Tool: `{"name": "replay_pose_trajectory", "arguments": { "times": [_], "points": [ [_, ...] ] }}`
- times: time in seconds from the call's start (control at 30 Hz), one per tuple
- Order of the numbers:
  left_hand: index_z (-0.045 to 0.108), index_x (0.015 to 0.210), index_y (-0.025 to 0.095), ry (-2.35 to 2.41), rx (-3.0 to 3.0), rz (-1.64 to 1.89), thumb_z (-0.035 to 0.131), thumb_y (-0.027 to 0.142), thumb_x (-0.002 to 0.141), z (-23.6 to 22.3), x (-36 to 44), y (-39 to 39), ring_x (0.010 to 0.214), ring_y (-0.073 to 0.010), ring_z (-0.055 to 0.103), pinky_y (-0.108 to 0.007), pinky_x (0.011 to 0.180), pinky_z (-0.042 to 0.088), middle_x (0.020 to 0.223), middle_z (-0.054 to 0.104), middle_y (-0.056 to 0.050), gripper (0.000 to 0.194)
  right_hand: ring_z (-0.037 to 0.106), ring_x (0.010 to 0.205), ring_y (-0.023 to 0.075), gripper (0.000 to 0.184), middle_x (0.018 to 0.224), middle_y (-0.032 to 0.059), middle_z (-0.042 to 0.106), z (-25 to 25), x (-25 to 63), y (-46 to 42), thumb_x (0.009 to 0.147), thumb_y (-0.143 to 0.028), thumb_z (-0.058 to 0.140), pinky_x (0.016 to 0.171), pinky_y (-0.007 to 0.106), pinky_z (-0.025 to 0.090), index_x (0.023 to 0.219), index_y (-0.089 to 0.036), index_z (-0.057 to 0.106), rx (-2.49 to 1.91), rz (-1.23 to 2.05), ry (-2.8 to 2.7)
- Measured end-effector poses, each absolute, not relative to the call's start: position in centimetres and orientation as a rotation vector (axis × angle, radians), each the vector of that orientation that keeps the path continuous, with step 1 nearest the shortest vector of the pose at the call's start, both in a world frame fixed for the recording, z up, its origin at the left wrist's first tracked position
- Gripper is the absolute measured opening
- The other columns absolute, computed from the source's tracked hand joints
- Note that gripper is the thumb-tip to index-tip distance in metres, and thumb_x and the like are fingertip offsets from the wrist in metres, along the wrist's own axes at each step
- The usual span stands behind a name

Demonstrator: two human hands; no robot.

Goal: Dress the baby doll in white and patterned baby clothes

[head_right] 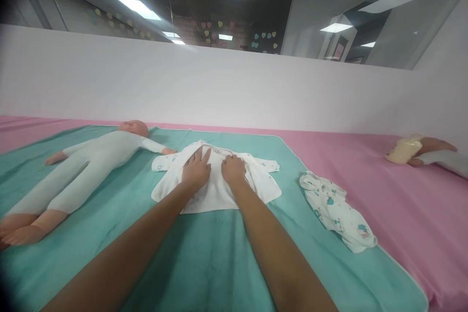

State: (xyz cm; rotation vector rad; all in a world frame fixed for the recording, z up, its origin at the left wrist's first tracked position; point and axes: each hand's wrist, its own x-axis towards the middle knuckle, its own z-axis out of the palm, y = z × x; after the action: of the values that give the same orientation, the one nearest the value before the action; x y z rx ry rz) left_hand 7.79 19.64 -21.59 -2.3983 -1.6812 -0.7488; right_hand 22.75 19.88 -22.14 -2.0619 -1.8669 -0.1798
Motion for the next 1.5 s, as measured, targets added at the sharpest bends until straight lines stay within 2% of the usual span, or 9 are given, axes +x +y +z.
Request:
{"name": "replay_pose_trajectory", "arguments": {
  "times": [0.13,0.27,0.5,0.87,1.3,1.5],
  "points": [
    [0.023,0.141,0.028,-1.67,-2.394,-0.751,0.034,0.031,0.087,-21.2,7.8,19.3,0.13,-0.0302,0.026,-0.046,0.101,0.032,0.15,0.013,-0.005,0.055,0.044,0.111,0.0259,0.041,0.12,0.0154,0.05,-22.5,23.2,20.1,0.089,-0.036,0.029,0.098,0.041,0.027,0.117,-0.014,0.05,-2.06,-0.214,-1.811],
    [0.025,0.141,0.027,-1.683,-2.404,-0.728,0.034,0.031,0.087,-21.2,7.8,19.4,0.131,-0.0312,0.025,-0.047,0.101,0.033,0.15,0.015,-0.006,0.054,0.034,0.122,0.0284,0.054,0.131,0.0169,0.042,-22.8,23.3,20.1,0.088,-0.041,0.033,0.105,0.043,0.015,0.133,-0.011,0.035,-2.041,-0.307,-1.787],
    [0.03,0.138,0.027,-1.735,-2.362,-0.633,0.032,0.035,0.088,-21.8,8.0,19.8,0.131,-0.0298,0.025,-0.048,0.099,0.035,0.15,0.016,-0.006,0.051,0.026,0.129,0.0294,0.063,0.136,0.0163,0.037,-23.1,23.3,20.7,0.087,-0.043,0.034,0.108,0.041,0.008,0.138,-0.008,0.029,-2.116,-0.348,-1.823],
    [0.022,0.14,0.035,-1.838,-2.564,-0.407,0.019,0.053,0.088,-22.5,6.9,22.4,0.134,-0.0319,0.02,-0.054,0.099,0.031,0.152,0.009,-0.004,0.055,0.022,0.131,0.0277,0.062,0.143,0.0106,0.03,-23.5,25.9,21.1,0.089,-0.051,0.02,0.107,0.043,0.013,0.141,-0.016,0.025,-2.124,-0.202,-1.947],
    [0.02,0.141,0.035,-1.852,-2.655,-0.375,0.017,0.055,0.088,-22.8,6.6,23.2,0.135,-0.0312,0.019,-0.052,0.103,0.026,0.152,0.009,-0.003,0.057,0.031,0.124,0.0236,0.049,0.133,0.0083,0.044,-23.8,26.8,21.6,0.09,-0.042,0.024,0.104,0.04,0.019,0.131,-0.021,0.04,-2.087,-0.207,-1.957],
    [0.018,0.141,0.038,-1.799,-2.606,-0.463,0.018,0.055,0.088,-22.7,6.5,22.7,0.134,-0.0299,0.021,-0.051,0.102,0.029,0.152,0.009,-0.002,0.056,0.032,0.124,0.0242,0.051,0.135,0.0094,0.041,-23.6,26.7,21.3,0.09,-0.043,0.025,0.104,0.039,0.019,0.135,-0.019,0.032,-2.086,-0.329,-1.847]
  ]
}}
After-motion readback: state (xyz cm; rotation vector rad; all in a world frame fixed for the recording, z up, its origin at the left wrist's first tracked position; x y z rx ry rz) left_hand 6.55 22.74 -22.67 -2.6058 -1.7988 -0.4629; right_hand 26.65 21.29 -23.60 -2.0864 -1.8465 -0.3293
